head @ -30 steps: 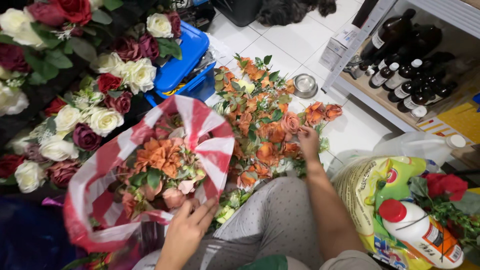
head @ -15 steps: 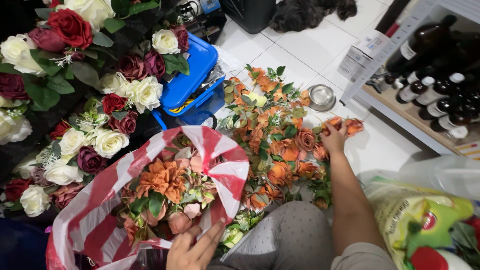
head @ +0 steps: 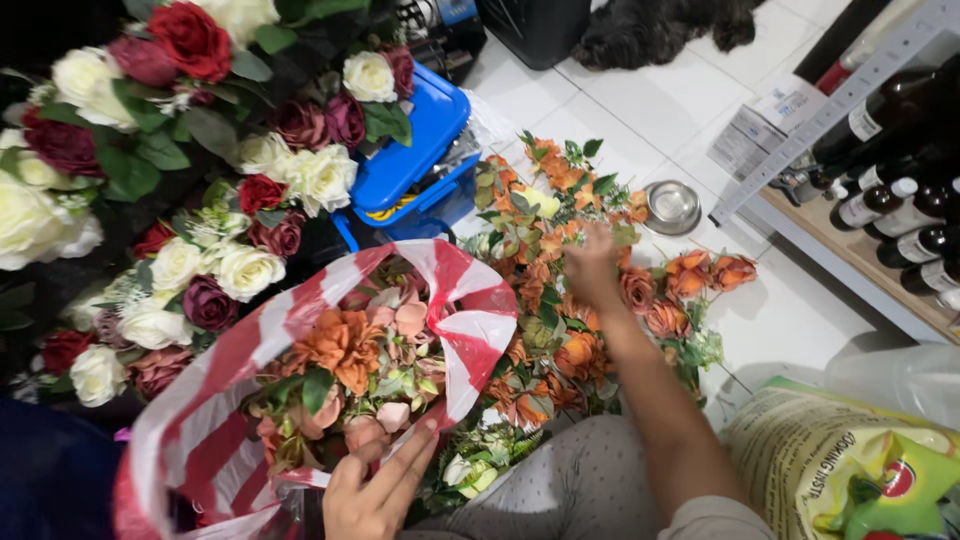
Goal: The person sits on the floor and sorts artificial flowers from various plastic bags into blue bins and a striped bag. They handle red, white, and orange flowers, placing them into containers or arranging them on the floor.
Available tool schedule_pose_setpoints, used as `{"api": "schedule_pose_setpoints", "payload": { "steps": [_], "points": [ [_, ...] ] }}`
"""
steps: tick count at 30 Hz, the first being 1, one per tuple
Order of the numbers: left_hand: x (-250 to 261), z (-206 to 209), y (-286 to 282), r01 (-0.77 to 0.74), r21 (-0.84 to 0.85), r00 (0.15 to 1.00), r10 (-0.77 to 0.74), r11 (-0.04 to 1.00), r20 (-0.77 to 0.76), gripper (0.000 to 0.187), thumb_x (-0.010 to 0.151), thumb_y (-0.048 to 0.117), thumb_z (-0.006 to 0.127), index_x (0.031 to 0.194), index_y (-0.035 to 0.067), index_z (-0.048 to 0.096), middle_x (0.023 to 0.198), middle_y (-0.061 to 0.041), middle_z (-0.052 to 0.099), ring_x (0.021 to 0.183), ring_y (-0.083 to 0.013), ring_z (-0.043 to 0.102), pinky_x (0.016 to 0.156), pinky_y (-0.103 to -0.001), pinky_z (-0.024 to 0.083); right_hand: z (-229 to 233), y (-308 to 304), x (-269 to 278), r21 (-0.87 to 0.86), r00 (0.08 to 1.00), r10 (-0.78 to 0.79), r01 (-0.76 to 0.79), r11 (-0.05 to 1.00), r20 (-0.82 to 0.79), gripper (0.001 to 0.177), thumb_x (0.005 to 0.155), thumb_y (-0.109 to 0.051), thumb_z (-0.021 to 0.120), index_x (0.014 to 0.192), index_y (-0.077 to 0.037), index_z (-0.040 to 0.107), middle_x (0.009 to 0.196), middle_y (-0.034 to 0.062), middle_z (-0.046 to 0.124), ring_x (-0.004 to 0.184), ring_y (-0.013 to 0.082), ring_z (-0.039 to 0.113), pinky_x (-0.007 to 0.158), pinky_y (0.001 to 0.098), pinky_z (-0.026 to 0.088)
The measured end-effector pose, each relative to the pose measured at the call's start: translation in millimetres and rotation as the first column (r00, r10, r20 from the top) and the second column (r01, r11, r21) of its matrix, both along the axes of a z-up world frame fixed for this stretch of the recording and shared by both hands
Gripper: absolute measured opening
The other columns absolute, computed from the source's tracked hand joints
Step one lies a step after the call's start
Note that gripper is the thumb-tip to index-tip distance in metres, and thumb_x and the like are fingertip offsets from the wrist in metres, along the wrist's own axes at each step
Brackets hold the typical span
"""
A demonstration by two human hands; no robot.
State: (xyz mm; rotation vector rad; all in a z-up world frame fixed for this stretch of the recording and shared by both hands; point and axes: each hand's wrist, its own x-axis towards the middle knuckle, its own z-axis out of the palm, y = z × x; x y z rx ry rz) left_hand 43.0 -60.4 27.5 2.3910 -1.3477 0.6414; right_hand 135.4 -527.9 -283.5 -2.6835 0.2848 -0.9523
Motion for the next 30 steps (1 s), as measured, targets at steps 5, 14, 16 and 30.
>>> {"api": "schedule_pose_setpoints", "payload": {
  "steps": [5, 14, 16, 30],
  "points": [
    [1.3, -5.8, 11.2, -0.007, -0.04, 1.0, 0.008, 0.999, 0.023, 0.046, 0.072, 0.016, 0.063, 0.115, 0.012, 0.077, 0.128, 0.008, 0.07, 0.085, -0.0188, 0.057, 0.074, -0.028, 0.051, -19.7, 18.4, 31.2, -0.217, 0.958, -0.081, 0.021, 0.976, -0.275, 0.04, 0.069, -0.013, 0.069, 0.108, -0.016, 0.079, 0.129, 0.009, 0.066, 0.129, 0.0367, 0.052, 0.108, 0.0763, 0.019],
    [-2.7, 1.6, 11.1, 0.038, -0.08, 0.999, -0.04, 0.996, -0.018, 0.044, 0.076, 0.016, 0.061, 0.117, 0.01, 0.074, 0.131, 0.006, 0.068, 0.092, -0.0219, 0.058, 0.08, -0.033, 0.052, 44.1, -10.3, -51.8, 0.567, 0.994, -0.111, 0.079, 0.82, 0.022, 0.011, 0.089, -0.011, 0.075, 0.1, -0.011, 0.077, 0.104, 0.0007, 0.073, 0.098, 0.0159, 0.066, 0.093, 0.0443, 0.046],
    [-5.5, 2.6, 9.2, 0.039, -0.106, 0.999, -0.042, 0.994, -0.022, 0.043, 0.077, 0.016, 0.061, 0.118, 0.01, 0.074, 0.13, 0.005, 0.068, 0.094, -0.0226, 0.059, 0.081, -0.035, 0.052, 54.1, -25.4, -75.6, 0.749, 0.986, -0.106, -0.029, 0.661, 0.132, 0.014, 0.094, -0.009, 0.072, 0.108, -0.007, 0.074, 0.103, 0.0007, 0.071, 0.09, 0.0109, 0.065, 0.082, 0.0309, 0.051],
    [-18.4, -8.7, 15.2, 0.053, -0.134, 0.996, -0.061, 0.99, -0.058, 0.042, 0.078, 0.016, 0.062, 0.118, 0.01, 0.074, 0.129, 0.005, 0.068, 0.091, -0.0201, 0.058, 0.076, -0.034, 0.052, 141.4, 0.7, -117.0, 0.593, 0.572, -0.162, -0.754, 0.283, 0.804, 0.02, 0.1, 0.012, 0.065, 0.098, -0.008, 0.063, 0.099, 0.0083, 0.067, 0.091, 0.0219, 0.07, 0.081, 0.0354, 0.062]
  ]
}}
